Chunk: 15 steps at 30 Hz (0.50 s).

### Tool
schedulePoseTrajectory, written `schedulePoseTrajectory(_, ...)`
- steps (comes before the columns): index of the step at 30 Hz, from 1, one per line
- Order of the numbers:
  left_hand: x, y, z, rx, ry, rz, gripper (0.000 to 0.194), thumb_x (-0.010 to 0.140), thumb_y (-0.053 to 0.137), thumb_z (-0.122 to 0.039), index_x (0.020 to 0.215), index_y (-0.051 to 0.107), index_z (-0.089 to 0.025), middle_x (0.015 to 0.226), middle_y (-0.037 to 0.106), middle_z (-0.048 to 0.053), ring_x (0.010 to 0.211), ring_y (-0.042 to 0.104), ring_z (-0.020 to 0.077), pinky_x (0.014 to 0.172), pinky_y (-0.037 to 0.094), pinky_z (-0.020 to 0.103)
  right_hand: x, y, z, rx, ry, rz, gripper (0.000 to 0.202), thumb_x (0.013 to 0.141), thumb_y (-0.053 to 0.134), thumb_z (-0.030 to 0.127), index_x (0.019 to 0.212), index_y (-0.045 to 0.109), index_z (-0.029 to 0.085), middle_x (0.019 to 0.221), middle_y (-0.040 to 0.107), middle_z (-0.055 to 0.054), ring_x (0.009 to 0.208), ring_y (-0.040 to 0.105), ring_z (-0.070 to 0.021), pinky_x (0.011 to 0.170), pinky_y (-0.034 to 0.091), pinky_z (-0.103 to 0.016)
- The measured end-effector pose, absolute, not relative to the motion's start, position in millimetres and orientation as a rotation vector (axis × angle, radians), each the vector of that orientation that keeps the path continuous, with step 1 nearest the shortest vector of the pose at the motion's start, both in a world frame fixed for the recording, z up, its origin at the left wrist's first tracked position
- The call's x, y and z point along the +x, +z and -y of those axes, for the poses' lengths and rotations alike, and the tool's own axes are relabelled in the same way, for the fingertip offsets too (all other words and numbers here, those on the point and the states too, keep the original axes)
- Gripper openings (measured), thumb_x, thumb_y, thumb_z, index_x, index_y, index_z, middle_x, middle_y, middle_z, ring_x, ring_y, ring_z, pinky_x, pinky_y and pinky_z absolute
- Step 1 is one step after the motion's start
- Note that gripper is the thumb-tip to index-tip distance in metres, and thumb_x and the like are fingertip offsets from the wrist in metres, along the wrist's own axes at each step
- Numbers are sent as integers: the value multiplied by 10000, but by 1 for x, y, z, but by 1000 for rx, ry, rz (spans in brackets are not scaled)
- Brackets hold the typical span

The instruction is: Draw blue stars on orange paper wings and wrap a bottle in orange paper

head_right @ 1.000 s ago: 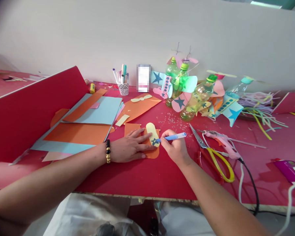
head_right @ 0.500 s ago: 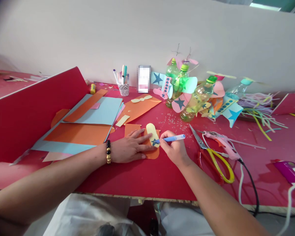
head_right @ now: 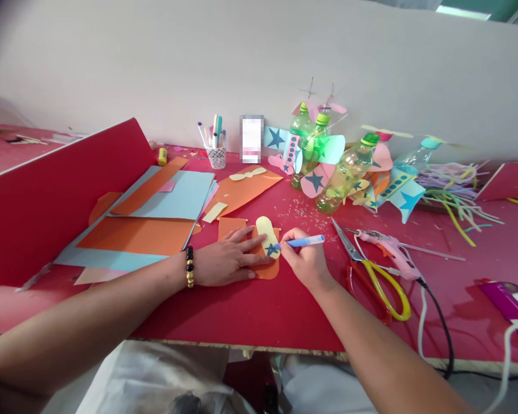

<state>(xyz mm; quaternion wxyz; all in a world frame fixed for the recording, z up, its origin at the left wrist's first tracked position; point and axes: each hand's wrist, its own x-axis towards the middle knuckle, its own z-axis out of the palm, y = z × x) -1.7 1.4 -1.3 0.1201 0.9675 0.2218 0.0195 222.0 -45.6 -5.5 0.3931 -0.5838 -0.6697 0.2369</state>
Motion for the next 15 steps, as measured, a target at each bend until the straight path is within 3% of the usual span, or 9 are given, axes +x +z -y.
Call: schedulePoseTrajectory(15, -2, -2, -2, 2824, 61, -647, 455, 950, 388, -521, 1390, 411, -409, 1552, 209, 39, 1386, 130, 405, 1071, 197, 588, 221, -3, 47, -1482, 610, 1665, 107, 835, 533, 243, 736, 550, 206, 636, 606, -3, 627, 572, -162, 552, 390, -260)
